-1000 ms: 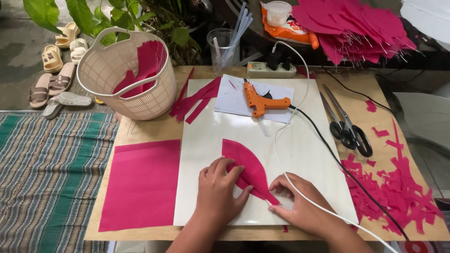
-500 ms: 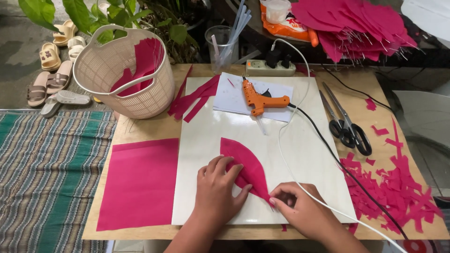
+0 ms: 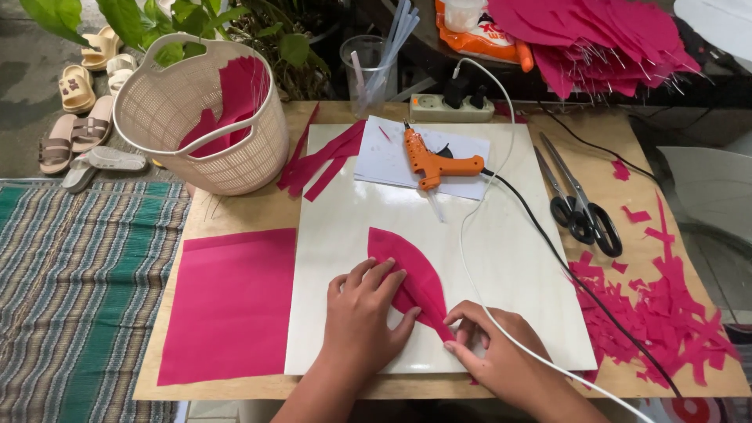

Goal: Assembling decorative fabric leaves by gluing a wire stem to the fabric using a hot glue gun.

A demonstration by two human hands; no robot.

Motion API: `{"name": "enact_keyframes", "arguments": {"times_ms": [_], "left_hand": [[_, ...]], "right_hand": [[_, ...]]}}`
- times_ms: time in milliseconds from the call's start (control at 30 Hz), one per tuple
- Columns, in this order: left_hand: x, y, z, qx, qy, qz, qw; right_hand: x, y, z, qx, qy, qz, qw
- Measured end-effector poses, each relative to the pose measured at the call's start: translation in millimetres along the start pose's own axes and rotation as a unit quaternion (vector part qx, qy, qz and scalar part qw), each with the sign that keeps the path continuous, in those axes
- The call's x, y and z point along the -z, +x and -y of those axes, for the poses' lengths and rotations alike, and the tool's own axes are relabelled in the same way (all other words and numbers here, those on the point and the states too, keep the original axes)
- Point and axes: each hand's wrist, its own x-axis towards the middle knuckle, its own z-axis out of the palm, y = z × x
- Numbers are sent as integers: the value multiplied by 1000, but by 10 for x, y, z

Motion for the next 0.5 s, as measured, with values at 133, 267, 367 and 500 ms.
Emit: {"name": "enact_keyframes", "arguments": {"times_ms": [133,267,367,500], "left_hand": [[20,11,-13,5,-6,3,1000],[16,30,-2,4,-2,11,1000],[53,60,-7,28,-13,27,999],[127,143,0,24,-16,46,999]], "right_hand": [[-64,-3,-85,60,20,-37,997],[-52,-3,-100,76,-12,-30,997],[-67,-7,-133,123,-7,-47,991],[-74,11,-171,130,-19,-42,990]]}}
